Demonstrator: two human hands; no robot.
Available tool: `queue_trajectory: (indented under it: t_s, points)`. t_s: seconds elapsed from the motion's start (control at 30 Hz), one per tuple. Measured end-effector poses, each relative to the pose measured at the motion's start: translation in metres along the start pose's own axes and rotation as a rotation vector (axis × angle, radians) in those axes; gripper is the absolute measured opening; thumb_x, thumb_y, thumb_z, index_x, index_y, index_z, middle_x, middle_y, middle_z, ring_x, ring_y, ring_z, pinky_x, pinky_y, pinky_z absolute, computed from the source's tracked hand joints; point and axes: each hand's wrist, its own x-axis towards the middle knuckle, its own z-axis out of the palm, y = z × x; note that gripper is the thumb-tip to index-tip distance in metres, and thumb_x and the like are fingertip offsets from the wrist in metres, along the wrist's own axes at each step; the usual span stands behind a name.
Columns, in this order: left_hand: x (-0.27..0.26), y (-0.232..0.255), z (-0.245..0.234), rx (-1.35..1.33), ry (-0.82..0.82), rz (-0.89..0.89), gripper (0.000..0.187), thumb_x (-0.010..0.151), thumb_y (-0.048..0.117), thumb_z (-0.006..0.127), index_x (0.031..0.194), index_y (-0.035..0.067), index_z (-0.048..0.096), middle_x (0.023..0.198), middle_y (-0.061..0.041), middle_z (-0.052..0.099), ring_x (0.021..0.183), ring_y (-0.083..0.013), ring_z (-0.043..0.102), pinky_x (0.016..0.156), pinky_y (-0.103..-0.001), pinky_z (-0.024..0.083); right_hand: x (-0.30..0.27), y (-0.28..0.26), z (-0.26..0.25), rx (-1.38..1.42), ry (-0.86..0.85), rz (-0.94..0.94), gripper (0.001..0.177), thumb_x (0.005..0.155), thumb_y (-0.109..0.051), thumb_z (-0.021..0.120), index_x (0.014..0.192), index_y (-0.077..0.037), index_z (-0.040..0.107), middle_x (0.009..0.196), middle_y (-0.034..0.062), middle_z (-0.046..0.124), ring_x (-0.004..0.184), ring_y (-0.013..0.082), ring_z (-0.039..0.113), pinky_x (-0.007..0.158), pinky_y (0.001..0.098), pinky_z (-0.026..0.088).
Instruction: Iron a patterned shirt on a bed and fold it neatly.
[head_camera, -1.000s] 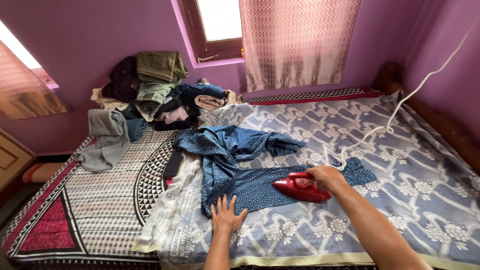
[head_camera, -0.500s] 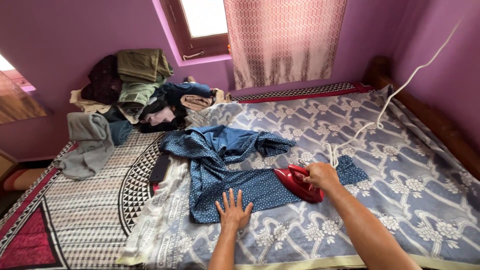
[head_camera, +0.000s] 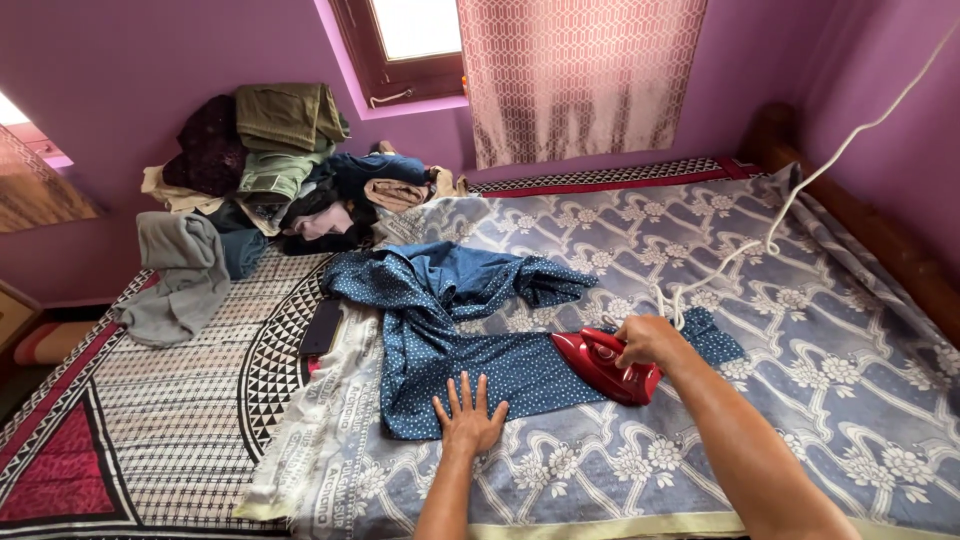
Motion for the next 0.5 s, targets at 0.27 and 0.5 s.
queue_trajectory:
  t_s: [0.27, 0.5]
  points:
    - [-0.002, 0.002, -0.003, -0.005, -0.015, -0.008, 0.083, 0.099, 0.068, 0.024, 0.166, 0.026, -0.002, 0.173, -0.008, -0.016, 0.157, -0.0345, -0.023, 0.12, -0.064, -0.017, -0.008, -0.008, 0.0, -0.003, -0.086, -0.025, 0.046, 0.075, -0.027, 0.088, 0.12, -0.03, 0.078, 0.106, 0.0022, 0.079, 0.095, 0.0175, 0.075, 0.084, 0.0344, 0.058]
    - [-0.003, 0.002, -0.003, -0.004, -0.02, -0.012, 0.082, 0.099, 0.068, 0.024, 0.166, 0.027, -0.003, 0.173, -0.008, -0.017, 0.156, -0.0337, -0.024, 0.121, -0.064, -0.017, -0.013, -0.014, -0.003, 0.017, -0.128, -0.037, 0.043, 0.078, -0.028, 0.086, 0.12, -0.028, 0.078, 0.105, -0.0002, 0.081, 0.091, 0.0133, 0.075, 0.08, 0.0322, 0.057]
